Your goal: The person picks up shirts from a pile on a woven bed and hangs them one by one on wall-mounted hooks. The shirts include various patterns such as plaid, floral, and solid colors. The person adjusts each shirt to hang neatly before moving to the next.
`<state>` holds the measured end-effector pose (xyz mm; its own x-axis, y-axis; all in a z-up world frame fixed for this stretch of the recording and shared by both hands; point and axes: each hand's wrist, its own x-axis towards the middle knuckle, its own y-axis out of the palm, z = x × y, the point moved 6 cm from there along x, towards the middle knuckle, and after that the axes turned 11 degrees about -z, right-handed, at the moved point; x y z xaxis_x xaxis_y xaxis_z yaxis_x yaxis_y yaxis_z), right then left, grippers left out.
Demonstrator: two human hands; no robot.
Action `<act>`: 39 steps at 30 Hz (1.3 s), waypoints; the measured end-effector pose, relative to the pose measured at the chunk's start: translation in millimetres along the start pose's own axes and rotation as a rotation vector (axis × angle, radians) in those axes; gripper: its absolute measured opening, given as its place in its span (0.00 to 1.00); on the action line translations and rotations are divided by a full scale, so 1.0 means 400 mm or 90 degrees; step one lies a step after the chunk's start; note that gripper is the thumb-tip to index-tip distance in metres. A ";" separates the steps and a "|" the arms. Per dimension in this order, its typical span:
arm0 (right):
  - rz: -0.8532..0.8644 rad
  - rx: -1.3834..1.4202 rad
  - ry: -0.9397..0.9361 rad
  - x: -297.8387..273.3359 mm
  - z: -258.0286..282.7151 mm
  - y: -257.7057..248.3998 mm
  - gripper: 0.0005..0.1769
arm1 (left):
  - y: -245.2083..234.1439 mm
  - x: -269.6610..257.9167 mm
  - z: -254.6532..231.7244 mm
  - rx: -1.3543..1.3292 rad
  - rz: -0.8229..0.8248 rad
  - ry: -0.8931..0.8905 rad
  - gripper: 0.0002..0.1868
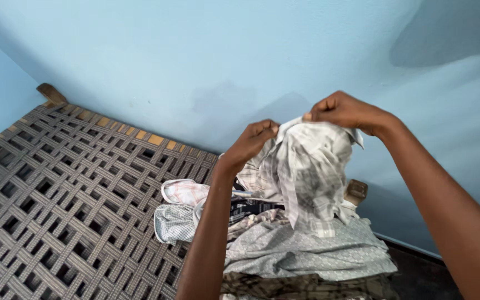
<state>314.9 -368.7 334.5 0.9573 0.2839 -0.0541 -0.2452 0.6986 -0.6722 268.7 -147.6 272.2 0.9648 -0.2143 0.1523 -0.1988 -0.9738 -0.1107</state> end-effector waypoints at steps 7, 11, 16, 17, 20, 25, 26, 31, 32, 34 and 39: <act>-0.083 0.002 0.107 -0.054 -0.055 -0.084 0.32 | 0.118 0.045 -0.098 0.078 0.021 -0.032 0.22; -0.110 -0.016 0.146 -0.095 -0.076 -0.144 0.30 | 0.156 0.069 -0.099 0.075 -0.025 -0.097 0.26; -0.047 -0.049 0.129 -0.178 -0.062 -0.206 0.28 | 0.233 0.076 -0.174 0.097 0.055 -0.010 0.17; -0.045 -0.049 0.126 -0.197 -0.060 -0.224 0.23 | 0.253 0.077 -0.188 0.107 0.070 -0.013 0.16; -0.058 -0.059 0.093 -0.244 -0.042 -0.267 0.17 | 0.299 0.059 -0.252 0.161 0.082 0.024 0.17; -0.125 0.037 0.111 -0.335 -0.048 -0.371 0.28 | 0.374 -0.011 -0.379 0.222 0.080 0.015 0.34; -0.131 0.068 0.094 -0.357 -0.048 -0.394 0.28 | 0.390 -0.028 -0.410 0.196 0.077 0.021 0.39; -0.202 0.113 0.070 -0.479 -0.058 -0.511 0.25 | 0.499 -0.084 -0.574 0.277 0.010 0.286 0.39; -0.219 0.129 0.090 -0.509 -0.062 -0.533 0.21 | 0.523 -0.101 -0.604 0.274 -0.014 0.364 0.34; -0.233 0.114 0.099 -0.577 -0.055 -0.582 0.21 | 0.573 -0.138 -0.646 0.285 -0.038 0.447 0.28; -0.222 -0.031 0.101 -0.776 -0.022 -0.683 0.44 | 0.702 -0.218 -0.736 0.328 -0.073 0.524 0.18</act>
<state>86.4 -653.5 528.5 0.9947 -0.0726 0.0732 0.1031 0.7020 -0.7047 78.4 -424.8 516.8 0.5136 -0.2976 0.8048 0.1761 -0.8814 -0.4384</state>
